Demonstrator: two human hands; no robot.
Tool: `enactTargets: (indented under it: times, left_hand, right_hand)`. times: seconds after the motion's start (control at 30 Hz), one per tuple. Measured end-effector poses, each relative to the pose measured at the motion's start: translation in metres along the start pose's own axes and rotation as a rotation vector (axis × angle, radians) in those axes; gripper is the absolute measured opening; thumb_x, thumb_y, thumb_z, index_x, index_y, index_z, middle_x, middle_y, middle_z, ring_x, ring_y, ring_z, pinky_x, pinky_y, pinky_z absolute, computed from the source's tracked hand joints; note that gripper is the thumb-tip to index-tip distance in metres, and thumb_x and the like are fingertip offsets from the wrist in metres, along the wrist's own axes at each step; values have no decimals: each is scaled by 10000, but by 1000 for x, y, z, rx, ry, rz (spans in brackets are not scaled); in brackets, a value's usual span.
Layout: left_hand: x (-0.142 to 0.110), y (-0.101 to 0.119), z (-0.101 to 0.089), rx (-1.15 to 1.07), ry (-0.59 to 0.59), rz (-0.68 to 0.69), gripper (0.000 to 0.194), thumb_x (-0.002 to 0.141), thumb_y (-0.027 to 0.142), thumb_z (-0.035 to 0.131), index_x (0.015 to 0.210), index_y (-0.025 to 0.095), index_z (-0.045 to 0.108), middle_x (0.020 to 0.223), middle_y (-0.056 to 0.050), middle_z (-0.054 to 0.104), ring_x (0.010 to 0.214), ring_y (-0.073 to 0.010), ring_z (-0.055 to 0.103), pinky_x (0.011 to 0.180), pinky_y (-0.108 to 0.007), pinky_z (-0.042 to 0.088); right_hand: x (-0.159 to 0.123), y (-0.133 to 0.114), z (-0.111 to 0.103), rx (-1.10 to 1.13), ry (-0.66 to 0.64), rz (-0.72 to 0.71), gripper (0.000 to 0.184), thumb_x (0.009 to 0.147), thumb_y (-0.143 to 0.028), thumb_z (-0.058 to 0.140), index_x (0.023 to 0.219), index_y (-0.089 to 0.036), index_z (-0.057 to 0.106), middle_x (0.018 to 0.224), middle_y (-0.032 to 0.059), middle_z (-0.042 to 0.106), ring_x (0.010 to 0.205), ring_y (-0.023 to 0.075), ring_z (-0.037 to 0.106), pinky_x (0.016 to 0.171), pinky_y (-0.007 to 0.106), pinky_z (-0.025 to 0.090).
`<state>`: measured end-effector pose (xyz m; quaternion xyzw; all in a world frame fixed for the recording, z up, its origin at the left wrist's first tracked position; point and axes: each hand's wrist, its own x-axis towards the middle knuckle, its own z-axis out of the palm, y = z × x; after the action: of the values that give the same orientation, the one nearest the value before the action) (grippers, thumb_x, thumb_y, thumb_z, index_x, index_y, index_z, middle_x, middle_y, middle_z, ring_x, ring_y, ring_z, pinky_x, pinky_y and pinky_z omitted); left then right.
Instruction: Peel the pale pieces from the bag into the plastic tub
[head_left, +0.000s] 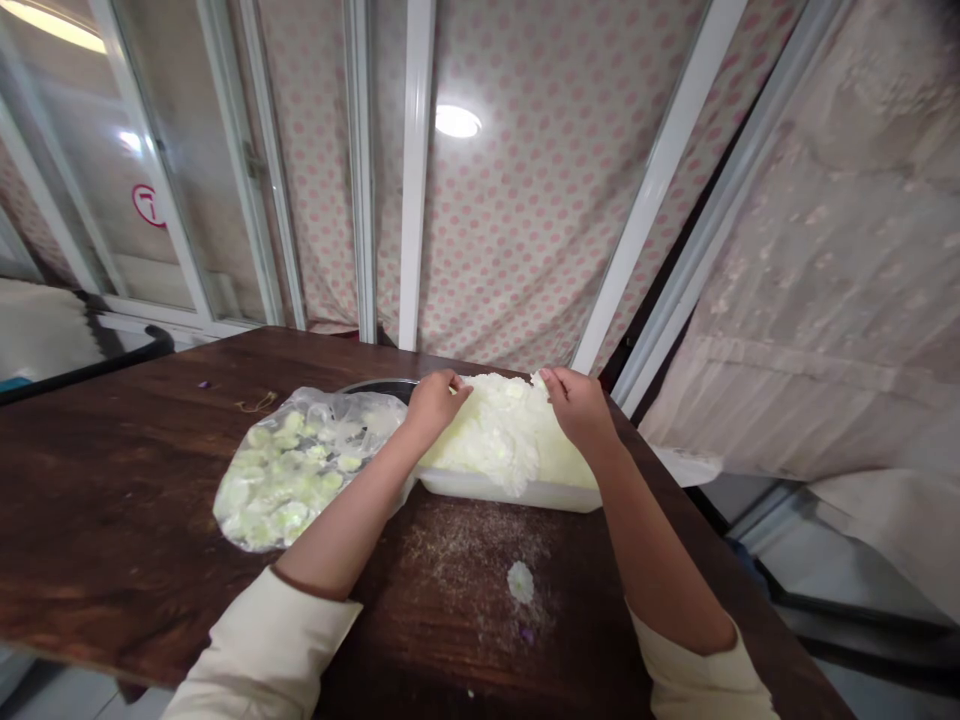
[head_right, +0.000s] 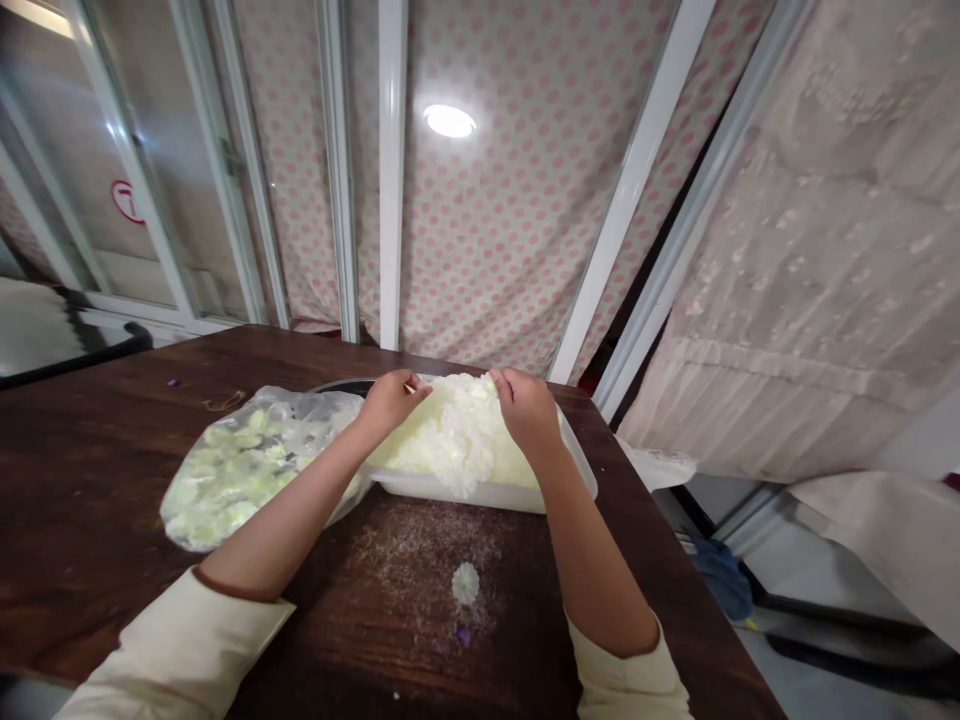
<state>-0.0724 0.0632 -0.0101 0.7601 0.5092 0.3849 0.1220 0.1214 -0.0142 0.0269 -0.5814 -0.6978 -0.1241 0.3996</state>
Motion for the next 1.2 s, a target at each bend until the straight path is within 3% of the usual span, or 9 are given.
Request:
enactTargets:
  times: [0.2,0.27,0.33,0.4,0.5,0.63,0.93,1.1,1.2]
  left_hand:
    - [-11,19,6,35,151,-181,572,736,441,526,1178,94,422,1176,-187,473,1101,-286,457,882,-388,353]
    - [-17,34,4,-177,34,-75,456,812,460,388,1077,105,495,1095,-158,526,1049,-242,492,865,-355,369]
    - [-24,47,-1,-494,-233,16,498,833,525,262,898,128,556,933,-106,593,839,-177,566,747,-304,415]
    - [-29,57,-6,-644,-360,29,461,794,551,349,765,137,549,782,-63,593,691,-138,560,633,-264,404]
    - [-31,61,-10,-713,-290,20,356,727,489,514,652,141,500,615,-5,524,594,-99,511,573,-231,363]
    - [-30,58,-9,-836,-280,52,282,726,404,543,641,142,483,601,18,491,579,-76,474,578,-220,356]
    - [-29,56,-5,-847,-291,54,248,768,369,499,660,152,446,591,22,483,564,-72,444,570,-217,343]
    - [-29,55,-5,-876,-316,74,221,769,351,502,684,153,453,604,25,471,584,-72,460,566,-208,337]
    - [-29,56,-5,-898,-315,70,200,770,342,504,711,154,467,625,22,473,594,-73,468,562,-206,338]
  right_hand:
    - [-2,-3,11,-155,8,-88,364,880,-349,329,577,-181,439,554,8,514,536,111,438,554,243,252]
    - [-3,-7,15,-219,34,-135,362,887,-338,319,607,-175,481,601,23,548,566,117,452,568,246,251]
    - [-5,-11,18,-256,53,-185,359,891,-320,310,626,-171,502,624,33,562,582,121,460,576,249,248]
    - [-7,-16,19,-271,61,-220,361,891,-301,303,620,-170,502,613,35,557,578,122,456,576,252,242]
    - [-9,-21,19,-254,63,-235,370,895,-301,286,621,-173,499,594,32,544,565,122,445,576,255,242]
    - [-10,-24,17,-216,69,-196,383,897,-328,288,619,-178,506,579,25,533,557,120,443,562,252,239]
    - [-5,-3,16,-240,144,139,378,879,-392,323,656,-179,543,606,36,552,549,128,432,527,246,210]
    - [0,7,21,88,151,54,319,839,-448,367,791,-172,519,739,44,554,705,148,484,664,269,363]
    - [-1,-2,22,412,-45,40,359,860,-458,290,740,-183,487,672,6,507,645,118,477,625,245,392]
